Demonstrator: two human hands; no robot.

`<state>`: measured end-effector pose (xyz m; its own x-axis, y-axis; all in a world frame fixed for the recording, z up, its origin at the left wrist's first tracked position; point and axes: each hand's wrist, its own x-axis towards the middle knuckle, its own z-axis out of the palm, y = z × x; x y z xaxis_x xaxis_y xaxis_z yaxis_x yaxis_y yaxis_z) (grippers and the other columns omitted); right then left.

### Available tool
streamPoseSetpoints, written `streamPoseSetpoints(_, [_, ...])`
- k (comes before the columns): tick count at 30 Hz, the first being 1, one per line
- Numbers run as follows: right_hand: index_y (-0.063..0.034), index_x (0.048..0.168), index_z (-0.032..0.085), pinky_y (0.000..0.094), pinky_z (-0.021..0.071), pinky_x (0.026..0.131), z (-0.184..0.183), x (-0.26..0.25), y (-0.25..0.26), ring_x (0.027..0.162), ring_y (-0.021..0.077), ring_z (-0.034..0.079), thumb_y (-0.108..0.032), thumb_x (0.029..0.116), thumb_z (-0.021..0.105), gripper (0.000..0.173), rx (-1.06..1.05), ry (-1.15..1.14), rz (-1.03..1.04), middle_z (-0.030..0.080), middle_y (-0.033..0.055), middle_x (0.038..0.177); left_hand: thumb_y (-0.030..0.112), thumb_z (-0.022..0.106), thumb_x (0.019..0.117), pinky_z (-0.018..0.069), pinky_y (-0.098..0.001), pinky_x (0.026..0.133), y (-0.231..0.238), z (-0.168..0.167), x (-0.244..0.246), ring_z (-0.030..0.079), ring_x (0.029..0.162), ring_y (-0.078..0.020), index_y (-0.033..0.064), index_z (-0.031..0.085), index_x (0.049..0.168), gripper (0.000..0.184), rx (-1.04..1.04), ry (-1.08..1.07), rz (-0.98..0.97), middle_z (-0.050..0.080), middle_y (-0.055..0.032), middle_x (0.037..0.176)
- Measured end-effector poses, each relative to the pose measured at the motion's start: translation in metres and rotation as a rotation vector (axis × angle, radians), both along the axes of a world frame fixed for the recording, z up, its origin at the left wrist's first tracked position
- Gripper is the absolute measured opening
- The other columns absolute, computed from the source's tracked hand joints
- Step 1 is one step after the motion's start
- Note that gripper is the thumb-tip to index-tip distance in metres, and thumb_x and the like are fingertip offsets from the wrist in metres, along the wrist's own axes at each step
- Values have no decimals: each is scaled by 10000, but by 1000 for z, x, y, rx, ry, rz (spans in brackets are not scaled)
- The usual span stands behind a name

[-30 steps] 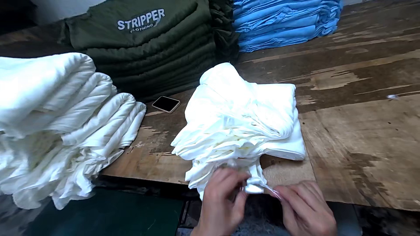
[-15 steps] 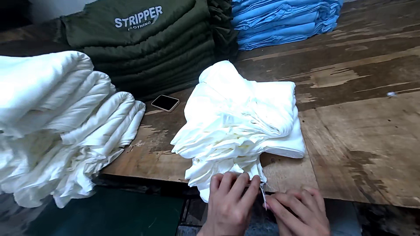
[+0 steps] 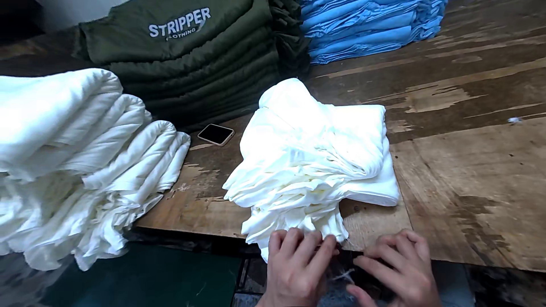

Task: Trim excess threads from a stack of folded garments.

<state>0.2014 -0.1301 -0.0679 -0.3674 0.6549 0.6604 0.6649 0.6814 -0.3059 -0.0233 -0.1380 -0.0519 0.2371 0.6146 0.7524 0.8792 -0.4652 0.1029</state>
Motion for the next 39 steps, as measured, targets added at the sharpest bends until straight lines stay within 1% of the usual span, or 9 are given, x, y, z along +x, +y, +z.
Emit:
streamPoseSetpoints(3, [-276, 1041, 758, 502, 372, 1013, 5, -9, 4, 1039, 212, 608, -668, 877, 618, 447, -42, 21, -151, 694, 20, 1030, 553, 656, 942, 431, -410, 757, 4, 0, -6, 590, 834, -193, 243, 746, 1177, 399, -145, -31, 9, 670, -4, 932])
streamPoseSetpoints(5, [-308, 1186, 742, 530, 400, 962, 3, -22, 12, 1082, 256, 600, -553, 909, 633, 386, -24, 22, -167, 674, 56, 1156, 365, 681, 894, 447, -414, 728, 6, -4, -10, 602, 809, -202, 212, 751, 1101, 267, -167, -19, 1, 662, -2, 877])
streamPoseSetpoints(8, [-342, 950, 777, 527, 388, 1002, -5, -31, 19, 1157, 245, 603, -352, 963, 632, 146, -2, 76, -99, 712, -5, 1160, 181, 634, 863, 435, -372, 704, 1, -2, -19, 581, 753, -165, 207, 726, 1007, 172, -122, -70, -52, 635, 26, 792])
streamPoseSetpoints(12, [-386, 979, 763, 435, 331, 1030, -9, -21, 18, 1065, 122, 565, -396, 995, 636, 128, 25, 229, -34, 651, -88, 935, 173, 640, 814, 444, -367, 715, -7, 4, -38, 596, 764, -149, 255, 752, 985, 219, -250, -31, -118, 640, 47, 791])
streamPoseSetpoints(17, [-373, 977, 802, 435, 379, 985, -7, -17, 16, 995, 107, 586, -395, 949, 709, 99, -2, 340, -120, 658, -78, 886, 429, 645, 989, 499, -389, 760, -20, 28, -20, 624, 893, -198, 211, 708, 1276, 366, -456, -82, -113, 671, -34, 1012])
streamPoseSetpoints(25, [-354, 999, 781, 418, 343, 1002, -3, -16, 10, 1037, 116, 562, -357, 952, 701, 92, 77, 288, -57, 655, -83, 919, 201, 617, 968, 456, -351, 654, -7, 17, 17, 629, 787, -191, 189, 782, 1015, 173, -167, 56, 79, 722, 8, 911])
streamPoseSetpoints(29, [-298, 801, 748, 475, 333, 1050, 5, -1, 8, 1091, 147, 591, -475, 951, 608, 271, -65, 170, -69, 711, -67, 975, 453, 659, 952, 459, -411, 720, -14, 11, 9, 624, 851, -232, 174, 728, 1161, 356, -284, 64, 52, 674, -38, 963])
streamPoseSetpoints(35, [-281, 1122, 793, 525, 498, 888, 6, -34, 32, 1041, 269, 659, -490, 952, 619, 321, -73, 37, -156, 725, 33, 1109, 143, 556, 950, 567, -280, 685, 15, 16, -34, 641, 741, -106, 152, 701, 1192, 283, -144, -298, -92, 682, -21, 865])
streamPoseSetpoints(39, [-299, 878, 812, 380, 502, 895, 6, -30, 39, 1009, 148, 619, -348, 940, 674, 159, -132, 205, 19, 694, -49, 978, 173, 603, 928, 487, -206, 629, 44, 25, -67, 585, 692, -47, 174, 782, 907, 180, -28, -256, -81, 617, 15, 733])
